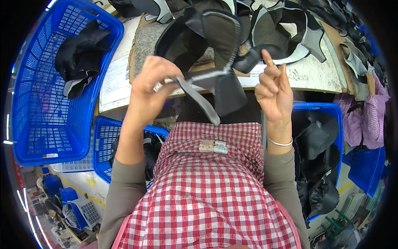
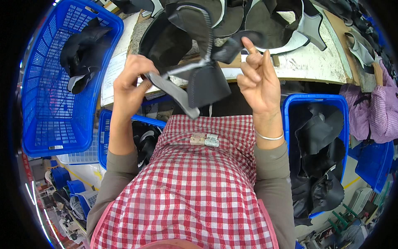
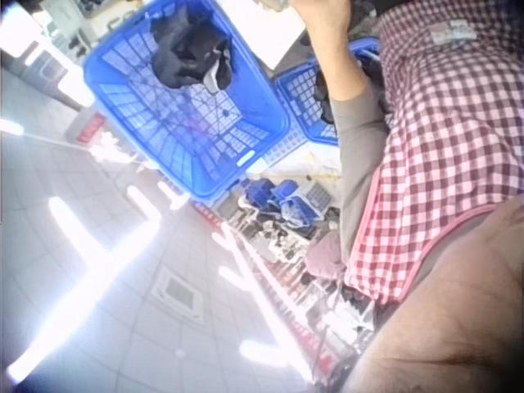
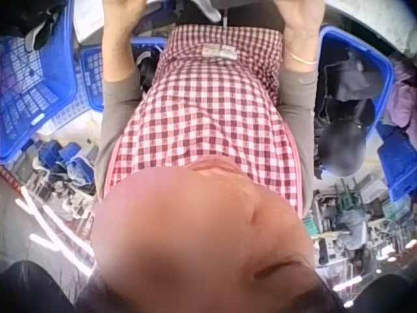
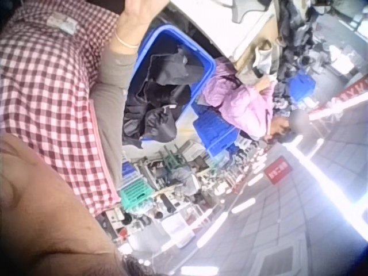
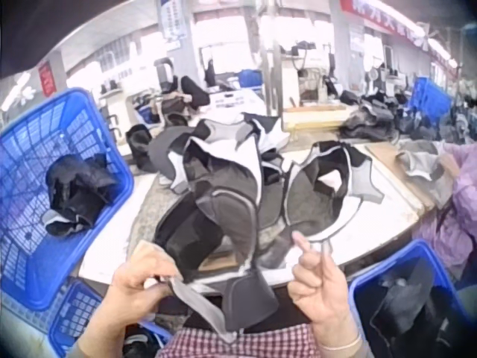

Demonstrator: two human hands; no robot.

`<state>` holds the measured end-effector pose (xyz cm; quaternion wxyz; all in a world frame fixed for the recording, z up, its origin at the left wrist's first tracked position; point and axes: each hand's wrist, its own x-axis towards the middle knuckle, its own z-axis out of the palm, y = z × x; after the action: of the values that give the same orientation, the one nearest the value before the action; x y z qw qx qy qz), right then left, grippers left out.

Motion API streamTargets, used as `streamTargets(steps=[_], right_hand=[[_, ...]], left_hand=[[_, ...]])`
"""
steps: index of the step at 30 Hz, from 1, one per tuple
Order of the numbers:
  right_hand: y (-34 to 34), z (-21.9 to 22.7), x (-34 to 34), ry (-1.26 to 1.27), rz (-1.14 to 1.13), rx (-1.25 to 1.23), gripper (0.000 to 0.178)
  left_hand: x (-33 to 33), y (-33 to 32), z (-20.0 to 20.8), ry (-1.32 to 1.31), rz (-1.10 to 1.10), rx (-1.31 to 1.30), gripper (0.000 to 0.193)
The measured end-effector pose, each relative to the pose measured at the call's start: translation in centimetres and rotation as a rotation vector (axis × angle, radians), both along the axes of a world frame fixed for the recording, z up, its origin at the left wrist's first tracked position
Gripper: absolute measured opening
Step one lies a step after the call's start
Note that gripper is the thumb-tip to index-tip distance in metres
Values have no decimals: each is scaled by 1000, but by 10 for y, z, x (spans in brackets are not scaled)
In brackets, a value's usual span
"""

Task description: The person repeatedly picks up black shoe components from a blue basket, aligns and presses them together by hand, and places the assembled pieces onto a workbench. The person handles multiple similar parts one at a time, turning them over and pressing edges to join them.

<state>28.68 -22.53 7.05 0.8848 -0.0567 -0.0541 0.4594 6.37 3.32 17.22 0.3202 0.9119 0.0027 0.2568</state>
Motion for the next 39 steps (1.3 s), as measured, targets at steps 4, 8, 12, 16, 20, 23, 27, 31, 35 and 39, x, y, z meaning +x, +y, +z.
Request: streamTargets(steps=[4,8,12,16,20,23,27,31,35,39], right_hand=[[-13,-18,-17,-602,189,-492,56],[-2,-20,-68,-748,317,-442,62],[22,-15,-84,-379,242,-246,63],[37,7,-54,-54,217,261,49],[38,41,-34,-113,-126,233,47],[47,60,-43,-1060,-312,-177,42],[75,63,-64,-1910,-769,-558,28],[89,51,-74,-1875,-804,-508,16],[97,36,-84,-1907,-772,-485,16],[104,30,-90,-1927,-840,-479,16]], left_hand=[[1,5,6,-23,108,-344,39],[13,2,0,-64,-18,-225,36],[18,-5,-7,-34,-48,-194,32],[14,-4,-4,-4,-81,-127,33],[13,-5,-2,-9,-83,-62,32],[17,-8,-9,-12,-75,-136,46],[19,-8,-22,27,-87,-296,68],[11,-6,-38,-51,-94,-393,63],[1,-2,-55,-133,-93,-486,58],[0,9,-58,-195,-159,-551,54]])
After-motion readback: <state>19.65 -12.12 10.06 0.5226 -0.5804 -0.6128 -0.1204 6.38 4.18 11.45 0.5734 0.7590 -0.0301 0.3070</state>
